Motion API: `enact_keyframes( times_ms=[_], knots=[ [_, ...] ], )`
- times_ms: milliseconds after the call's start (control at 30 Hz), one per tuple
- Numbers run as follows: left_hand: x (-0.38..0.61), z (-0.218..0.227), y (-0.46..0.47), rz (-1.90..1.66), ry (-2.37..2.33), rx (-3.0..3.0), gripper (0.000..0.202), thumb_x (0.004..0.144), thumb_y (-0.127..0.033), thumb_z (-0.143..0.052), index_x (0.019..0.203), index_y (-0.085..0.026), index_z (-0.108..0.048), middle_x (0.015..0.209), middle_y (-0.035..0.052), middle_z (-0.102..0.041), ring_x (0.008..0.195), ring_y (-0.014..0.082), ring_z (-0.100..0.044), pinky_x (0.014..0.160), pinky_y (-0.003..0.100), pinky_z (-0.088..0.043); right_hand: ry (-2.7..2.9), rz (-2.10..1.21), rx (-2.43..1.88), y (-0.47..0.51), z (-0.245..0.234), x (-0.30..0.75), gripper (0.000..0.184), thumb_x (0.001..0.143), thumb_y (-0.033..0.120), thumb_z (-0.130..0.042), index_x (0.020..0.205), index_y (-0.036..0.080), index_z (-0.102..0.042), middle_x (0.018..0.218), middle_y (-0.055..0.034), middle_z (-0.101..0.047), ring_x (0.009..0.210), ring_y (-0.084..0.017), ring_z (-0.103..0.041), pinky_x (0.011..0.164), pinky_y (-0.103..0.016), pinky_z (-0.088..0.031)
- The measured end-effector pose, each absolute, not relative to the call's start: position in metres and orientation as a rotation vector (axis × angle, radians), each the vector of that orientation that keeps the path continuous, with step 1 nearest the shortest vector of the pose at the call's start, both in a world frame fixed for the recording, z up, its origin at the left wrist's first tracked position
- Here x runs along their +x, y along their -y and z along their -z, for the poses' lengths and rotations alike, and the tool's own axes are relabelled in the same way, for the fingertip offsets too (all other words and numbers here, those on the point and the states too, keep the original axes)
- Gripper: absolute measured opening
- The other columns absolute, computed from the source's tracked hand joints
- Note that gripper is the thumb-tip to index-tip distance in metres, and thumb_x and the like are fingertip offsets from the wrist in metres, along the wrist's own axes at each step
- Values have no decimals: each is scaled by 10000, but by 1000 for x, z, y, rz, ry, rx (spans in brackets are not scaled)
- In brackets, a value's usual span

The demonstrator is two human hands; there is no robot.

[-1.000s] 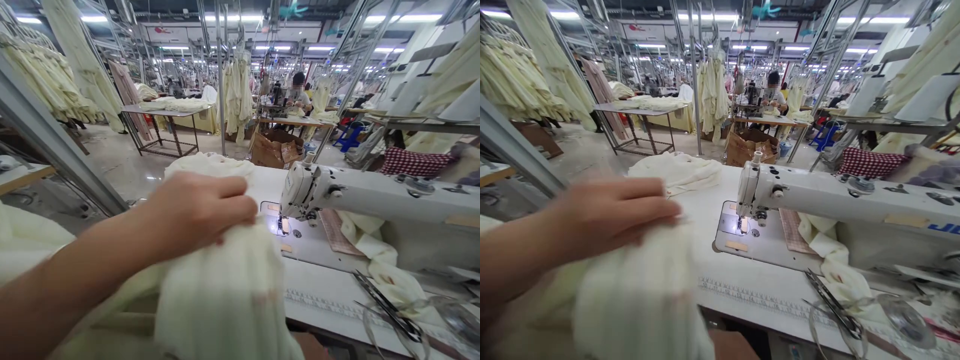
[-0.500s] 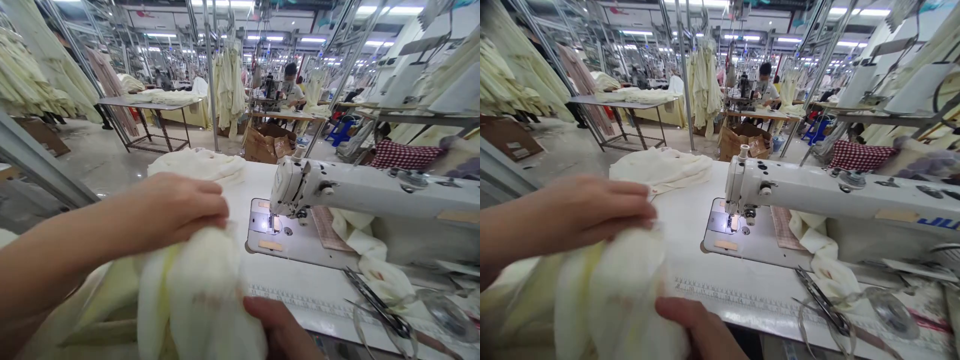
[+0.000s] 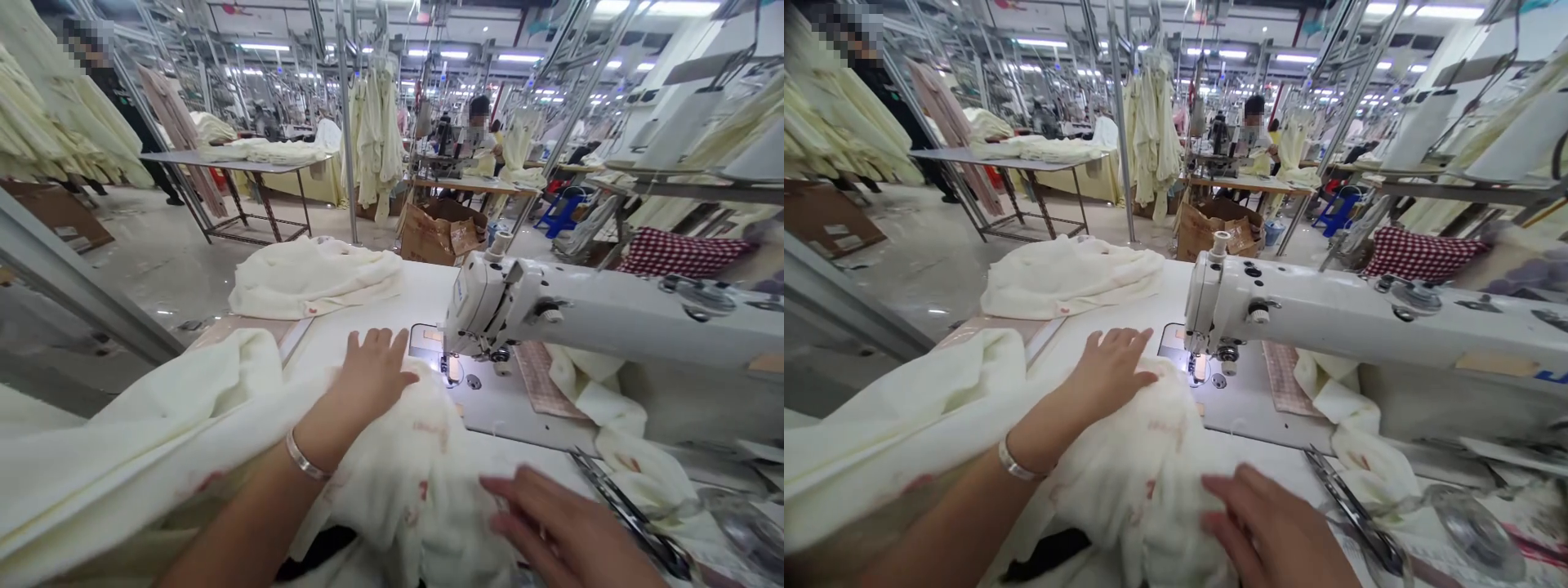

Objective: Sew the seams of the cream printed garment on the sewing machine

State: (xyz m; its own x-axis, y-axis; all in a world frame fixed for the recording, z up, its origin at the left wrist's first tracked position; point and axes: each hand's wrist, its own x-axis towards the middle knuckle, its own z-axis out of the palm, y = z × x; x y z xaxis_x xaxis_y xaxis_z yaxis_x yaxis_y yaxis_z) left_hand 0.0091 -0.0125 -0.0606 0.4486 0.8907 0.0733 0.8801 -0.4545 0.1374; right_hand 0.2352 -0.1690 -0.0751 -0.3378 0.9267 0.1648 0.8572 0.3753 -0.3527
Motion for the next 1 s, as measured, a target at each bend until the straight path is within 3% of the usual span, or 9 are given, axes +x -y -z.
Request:
enact_keyframes(
  times_ms=[133,233,300,400,467,633,833,933,1000],
  knots=[
    [-3,72,10,-221,-1494,2580,443,836,-365,-545,1221,-168,-448,1271,147,-471,1237,324,-354,996,615,-200,2159,244,-1670,125,65,214,302,772,566,-549,795,296,-683,830,-49,-631,824,-278,-571,730,-442,-388],
    [5,79,5,-289,-1352,2610,309,838,-170,-479,1145,-189,-508,1125,82,-561,1118,235,-478,1047,563,-168,2058,-196,-1853,106,70,196,381,736,614,-564,659,253,-658,669,-37,-609,705,-247,-549,671,-394,-340],
    [9,78,6,-342,-1302,2605,316,807,-61,-427,1076,-177,-546,998,60,-581,993,196,-537,1042,499,-239,1954,-481,-1912,98,78,185,411,720,615,-577,601,225,-621,595,-26,-582,614,-209,-524,603,-342,-325],
    [4,70,18,-459,-1252,2559,307,794,-13,-355,986,-156,-547,971,60,-527,868,152,-544,877,328,-428,1858,-581,-1896,93,87,173,396,735,586,-570,598,215,-573,574,-5,-542,561,-169,-485,552,-300,-318],
    [-5,60,31,-615,-1162,2493,267,791,-14,-327,907,-161,-517,942,47,-491,796,132,-522,756,261,-454,1806,-643,-1846,95,91,168,344,776,524,-540,630,212,-536,603,9,-525,560,-146,-470,542,-277,-331],
    [-23,35,60,-756,-1007,2356,203,666,-19,-457,787,-181,-440,812,-4,-485,759,141,-496,663,242,-417,1700,-886,-1726,103,96,165,224,803,421,-502,736,208,-485,579,51,-472,506,-106,-436,473,-220,-346],
    [-28,21,68,-656,-1006,2321,210,724,-186,-665,893,-184,-540,870,-5,-593,817,155,-541,746,267,-425,1647,-953,-1608,107,89,159,268,776,386,-542,613,187,-467,571,47,-390,549,-103,-377,505,-223,-315],
    [-34,11,69,-492,-1129,2242,304,648,-301,-762,890,-205,-607,824,-24,-631,772,161,-566,703,265,-423,1645,-1162,-1477,122,76,156,138,778,268,-500,848,178,-577,662,27,-515,588,-109,-457,525,-210,-370],
    [-37,5,72,-443,-1079,2210,173,676,-288,-743,776,-204,-629,726,-41,-613,706,137,-563,642,230,-410,1597,-1381,-1364,137,69,156,465,744,186,-497,1208,197,-469,768,13,-592,626,-117,-529,545,-206,-418]
  ],
)
